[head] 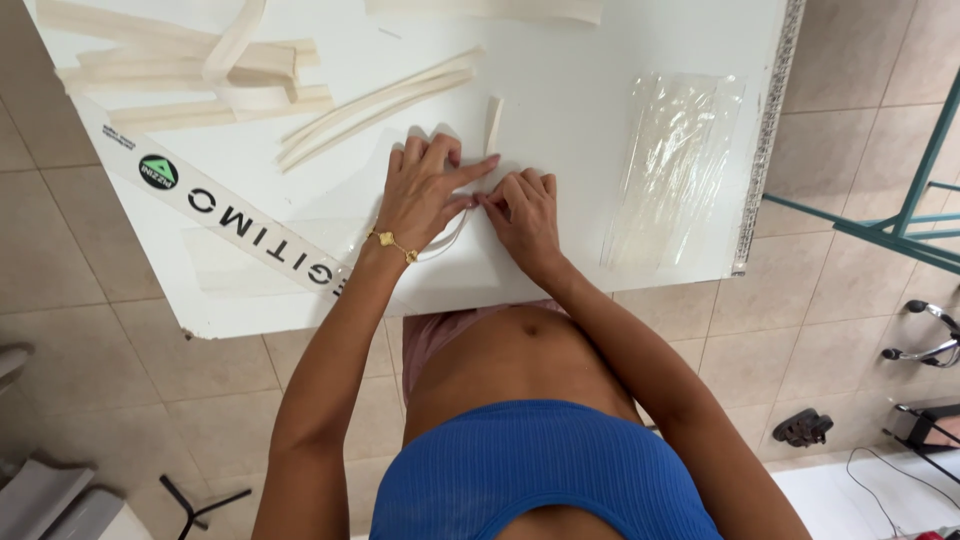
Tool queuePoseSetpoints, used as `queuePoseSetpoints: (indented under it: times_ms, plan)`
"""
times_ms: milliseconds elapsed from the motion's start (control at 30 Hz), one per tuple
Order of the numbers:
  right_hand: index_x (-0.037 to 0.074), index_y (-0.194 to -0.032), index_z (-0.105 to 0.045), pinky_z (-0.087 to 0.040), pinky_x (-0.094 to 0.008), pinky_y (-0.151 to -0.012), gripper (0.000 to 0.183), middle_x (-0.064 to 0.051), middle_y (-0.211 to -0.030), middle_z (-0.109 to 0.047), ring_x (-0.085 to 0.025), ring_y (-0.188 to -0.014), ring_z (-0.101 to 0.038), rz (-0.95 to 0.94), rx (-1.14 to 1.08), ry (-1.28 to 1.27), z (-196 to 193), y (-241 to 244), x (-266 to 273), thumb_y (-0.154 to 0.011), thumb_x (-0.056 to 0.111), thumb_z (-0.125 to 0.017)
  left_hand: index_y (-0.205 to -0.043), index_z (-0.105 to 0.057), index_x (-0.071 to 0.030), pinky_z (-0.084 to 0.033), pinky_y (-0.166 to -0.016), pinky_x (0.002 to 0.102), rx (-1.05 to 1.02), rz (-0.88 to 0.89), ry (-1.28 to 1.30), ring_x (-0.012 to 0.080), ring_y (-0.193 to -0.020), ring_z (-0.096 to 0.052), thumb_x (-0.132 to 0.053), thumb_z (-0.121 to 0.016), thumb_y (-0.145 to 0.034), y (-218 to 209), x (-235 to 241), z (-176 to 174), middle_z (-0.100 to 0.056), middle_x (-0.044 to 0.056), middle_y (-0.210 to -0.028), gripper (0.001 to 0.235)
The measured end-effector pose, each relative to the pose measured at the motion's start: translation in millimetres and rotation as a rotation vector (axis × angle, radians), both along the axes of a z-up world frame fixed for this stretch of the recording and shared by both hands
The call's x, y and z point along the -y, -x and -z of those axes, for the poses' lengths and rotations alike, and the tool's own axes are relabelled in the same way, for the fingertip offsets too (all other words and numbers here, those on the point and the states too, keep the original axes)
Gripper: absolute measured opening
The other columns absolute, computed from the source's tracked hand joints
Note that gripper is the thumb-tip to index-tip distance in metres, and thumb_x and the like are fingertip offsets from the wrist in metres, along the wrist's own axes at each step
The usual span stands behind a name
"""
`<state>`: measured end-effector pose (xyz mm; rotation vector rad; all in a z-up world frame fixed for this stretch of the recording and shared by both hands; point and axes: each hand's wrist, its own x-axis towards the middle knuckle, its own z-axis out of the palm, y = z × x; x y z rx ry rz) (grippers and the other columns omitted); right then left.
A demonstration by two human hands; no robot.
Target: Cutting and organizing thin adhesive or fabric strips on a work surface using scissors.
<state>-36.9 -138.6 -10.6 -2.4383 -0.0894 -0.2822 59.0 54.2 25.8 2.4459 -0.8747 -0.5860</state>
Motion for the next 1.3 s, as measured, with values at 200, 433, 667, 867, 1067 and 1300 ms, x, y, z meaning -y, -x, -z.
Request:
queuePoseSetpoints:
  times_ms: [200, 433, 667, 867, 1067, 1300]
  plan:
    - [0.019, -0.087, -0.062, -0.038, -0.039, -0.08, 0.029, 0.001, -0.079, -0.062, -0.024, -0.08, -0.058, 0.025, 0.048, 0.032, 13, -14, 20, -0.097, 0.02, -0.09, -0.153, -0.062, -0.051, -0.038, -0.098, 0.046, -0.028, -0.006, -0.016, 0.0277, -0.115, -0.045, -0.035, -0.085, -0.094, -1, 2, -5, -0.046, -0.003, -0.119, 0.065]
    - [0.017, -0.087, -0.061, -0.038, -0.04, -0.079, 0.029, 0.0, -0.079, -0.061, -0.025, -0.078, -0.058, -0.023, 0.043, 0.025, 12, -17, 25, -0.094, 0.014, -0.089, -0.152, -0.064, -0.047, -0.038, -0.098, 0.048, -0.017, -0.007, -0.002, 0.03, -0.114, -0.046, -0.033, -0.087, -0.093, 0, 2, -7, -0.048, -0.001, -0.121, 0.065]
    - [0.018, -0.095, -0.069, -0.039, -0.036, -0.085, 0.015, 0.003, -0.094, -0.071, -0.022, -0.089, -0.065, -0.138, 0.024, -0.048, -42, -5, 16, -0.1, 0.012, -0.083, -0.152, -0.063, -0.048, -0.038, -0.099, 0.047, -0.022, -0.01, 0.001, 0.0295, -0.115, -0.046, -0.034, -0.087, -0.092, 1, 2, -4, -0.048, -0.001, -0.121, 0.066]
    - [0.018, -0.132, -0.079, -0.044, -0.043, -0.113, 0.023, 0.0, -0.14, -0.077, -0.021, -0.136, -0.067, -0.261, 0.188, 0.171, -36, 4, 15, -0.111, 0.017, -0.069, -0.154, -0.061, -0.045, -0.041, -0.094, 0.047, 0.046, -0.021, 0.035, 0.0301, -0.114, -0.048, -0.03, -0.089, -0.09, 1, 2, -4, -0.048, -0.001, -0.12, 0.072]
    - [0.024, -0.146, -0.073, -0.038, -0.047, -0.122, 0.034, 0.004, -0.152, -0.071, -0.021, -0.147, -0.059, -0.194, 0.178, 0.325, -34, 9, 12, -0.114, 0.021, -0.064, -0.151, -0.06, -0.018, -0.05, -0.088, 0.047, 0.244, -0.271, 0.146, 0.0334, -0.104, -0.059, -0.025, -0.078, -0.099, 69, 16, 3, -0.058, 0.008, -0.115, 0.055]
    - [0.032, -0.159, -0.063, -0.028, -0.053, -0.127, 0.042, 0.003, -0.165, -0.06, -0.022, -0.157, -0.049, -0.172, 0.108, 0.384, -19, 24, 4, -0.117, 0.032, -0.055, -0.124, -0.071, -0.006, -0.058, -0.086, 0.036, 0.502, -0.474, 0.244, 0.0266, -0.092, -0.068, -0.006, -0.069, -0.109, 110, 17, 24, -0.067, 0.009, -0.097, 0.015]
